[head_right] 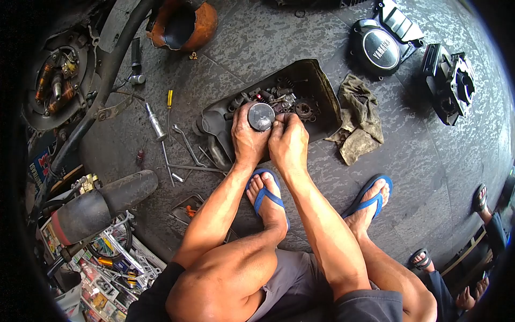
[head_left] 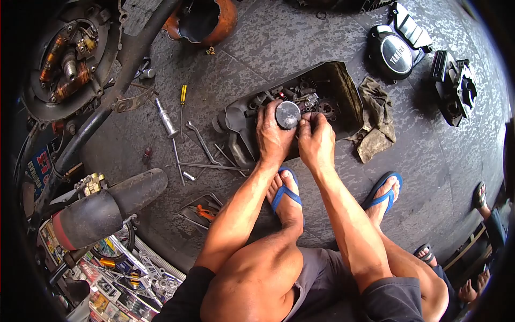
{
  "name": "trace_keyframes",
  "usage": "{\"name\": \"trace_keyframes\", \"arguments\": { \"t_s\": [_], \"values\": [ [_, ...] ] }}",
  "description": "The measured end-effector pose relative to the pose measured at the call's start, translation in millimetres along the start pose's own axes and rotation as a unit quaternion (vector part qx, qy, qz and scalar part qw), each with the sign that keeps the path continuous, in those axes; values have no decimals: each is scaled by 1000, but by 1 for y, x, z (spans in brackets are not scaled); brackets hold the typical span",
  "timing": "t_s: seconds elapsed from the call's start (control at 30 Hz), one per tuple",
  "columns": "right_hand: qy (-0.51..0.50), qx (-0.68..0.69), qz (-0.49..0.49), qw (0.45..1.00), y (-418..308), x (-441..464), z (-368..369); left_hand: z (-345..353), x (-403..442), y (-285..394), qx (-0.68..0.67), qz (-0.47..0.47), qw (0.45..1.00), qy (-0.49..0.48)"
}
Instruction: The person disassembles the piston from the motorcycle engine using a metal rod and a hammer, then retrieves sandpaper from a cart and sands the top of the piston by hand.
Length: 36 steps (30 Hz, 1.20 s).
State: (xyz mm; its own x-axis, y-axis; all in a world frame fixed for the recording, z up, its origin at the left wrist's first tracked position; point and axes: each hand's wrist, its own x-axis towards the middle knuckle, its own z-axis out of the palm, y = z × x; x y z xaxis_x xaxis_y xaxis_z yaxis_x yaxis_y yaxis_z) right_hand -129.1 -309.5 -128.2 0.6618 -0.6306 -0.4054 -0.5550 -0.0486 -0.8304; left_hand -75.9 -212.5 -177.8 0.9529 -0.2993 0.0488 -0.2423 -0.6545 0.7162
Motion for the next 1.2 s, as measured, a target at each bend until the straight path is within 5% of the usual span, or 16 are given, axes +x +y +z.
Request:
{"name": "trace_keyframes", "arguments": {
  "t_s": [0.17,0.23,0.37,0.5,0.57,0.77,0.97,1.2],
  "values": [
    [-45,-13,-62,997,-1,-7,2,-2,-1,-1,-53,-33,998,-10],
    [7,19,40,999,-1,1,2,0,-1,3,-5,-8,1000,-5],
    [-32,-26,-109,993,3,-11,4,-6,-1,1,-38,-9,999,-18],
    [23,-12,-2,1000,3,-3,6,-2,-1,4,-11,-10,1000,-9],
    [-20,-35,-117,992,3,-11,8,-1,-1,-3,-33,-4,999,-9],
    [30,-56,-43,997,7,18,1,-3,0,3,-30,8,999,-14],
    [-66,31,53,996,6,42,-6,-5,0,11,-30,1,999,-10],
    [-91,-43,-5,995,-12,37,-6,-4,0,9,-21,7,999,-25]
  ]
}}
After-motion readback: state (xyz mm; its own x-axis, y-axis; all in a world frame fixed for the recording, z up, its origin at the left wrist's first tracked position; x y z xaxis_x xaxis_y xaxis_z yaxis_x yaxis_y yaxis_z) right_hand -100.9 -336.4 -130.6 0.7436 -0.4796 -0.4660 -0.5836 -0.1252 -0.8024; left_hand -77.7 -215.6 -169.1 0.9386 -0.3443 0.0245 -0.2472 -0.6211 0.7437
